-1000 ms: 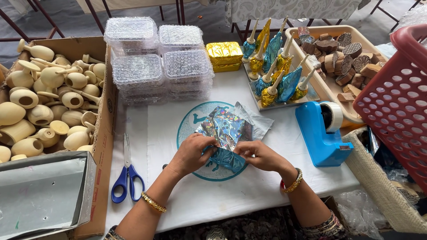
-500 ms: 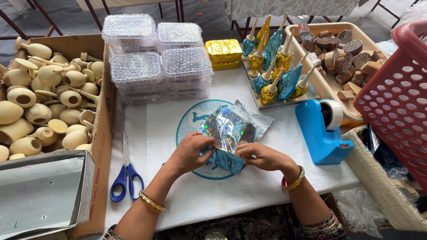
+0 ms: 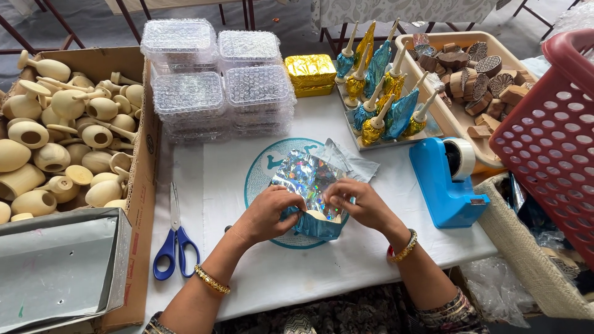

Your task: The person wipes a wooden decorative object with a cloth, then wraps it in shiny blue foil paper. They fold the foil around the object and secure it with tape from a dispenser.

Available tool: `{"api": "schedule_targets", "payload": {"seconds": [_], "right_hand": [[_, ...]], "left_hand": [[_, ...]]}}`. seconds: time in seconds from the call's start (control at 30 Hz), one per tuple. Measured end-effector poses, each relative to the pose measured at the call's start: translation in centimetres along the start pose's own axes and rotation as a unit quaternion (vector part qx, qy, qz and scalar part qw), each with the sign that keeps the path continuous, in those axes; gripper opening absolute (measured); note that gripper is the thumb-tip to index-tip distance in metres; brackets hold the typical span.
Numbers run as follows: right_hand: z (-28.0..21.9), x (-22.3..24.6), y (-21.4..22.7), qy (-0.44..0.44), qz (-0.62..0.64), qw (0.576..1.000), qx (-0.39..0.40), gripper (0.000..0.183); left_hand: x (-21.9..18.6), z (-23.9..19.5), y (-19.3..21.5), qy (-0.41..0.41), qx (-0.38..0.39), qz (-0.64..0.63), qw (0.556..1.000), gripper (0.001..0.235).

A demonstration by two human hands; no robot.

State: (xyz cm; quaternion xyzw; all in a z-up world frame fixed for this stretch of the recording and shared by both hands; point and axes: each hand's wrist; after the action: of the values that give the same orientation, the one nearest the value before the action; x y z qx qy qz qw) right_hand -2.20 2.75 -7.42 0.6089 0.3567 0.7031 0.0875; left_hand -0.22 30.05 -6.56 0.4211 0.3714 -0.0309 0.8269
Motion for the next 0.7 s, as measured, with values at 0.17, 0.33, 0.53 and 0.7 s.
{"api": "schedule_targets", "payload": {"seconds": [0.17,0.33,0.53,0.7], "right_hand": [[0.8,1.1,-0.5,0.085,-0.116,0.99,-0.011,0.022],[-0.5,2.4,0.9,0.032,-0.087,0.995,0.023,0.026],[-3.8,3.9,0.2,0.118,-0.064,0.989,0.068,0.063],[-5.1,4.1,-1.0,0.065,-0.001,0.997,0.036,0.075]], "left_hand": [[0.0,-0.2,-0.1,-0.007,-0.017,0.017,1.0,0.01],[-0.6,-0.2,0.3,0.0,-0.012,0.033,0.999,0.01],[-0.7,-0.3,0.4,0.015,-0.007,0.041,0.999,0.008],[-0.5,-0.4,0.0,0.038,0.012,0.059,0.997,0.012]]}}
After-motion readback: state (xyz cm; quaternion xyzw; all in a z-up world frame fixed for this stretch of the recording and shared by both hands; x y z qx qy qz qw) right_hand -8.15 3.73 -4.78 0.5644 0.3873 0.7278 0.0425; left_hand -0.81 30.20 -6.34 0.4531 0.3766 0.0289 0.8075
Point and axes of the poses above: each hand's wrist, its own z-axis towards the middle knuckle, its own y-axis out of the back of the hand, x = y × z, and after that the axes turned 4 degrees about -z, right-handed
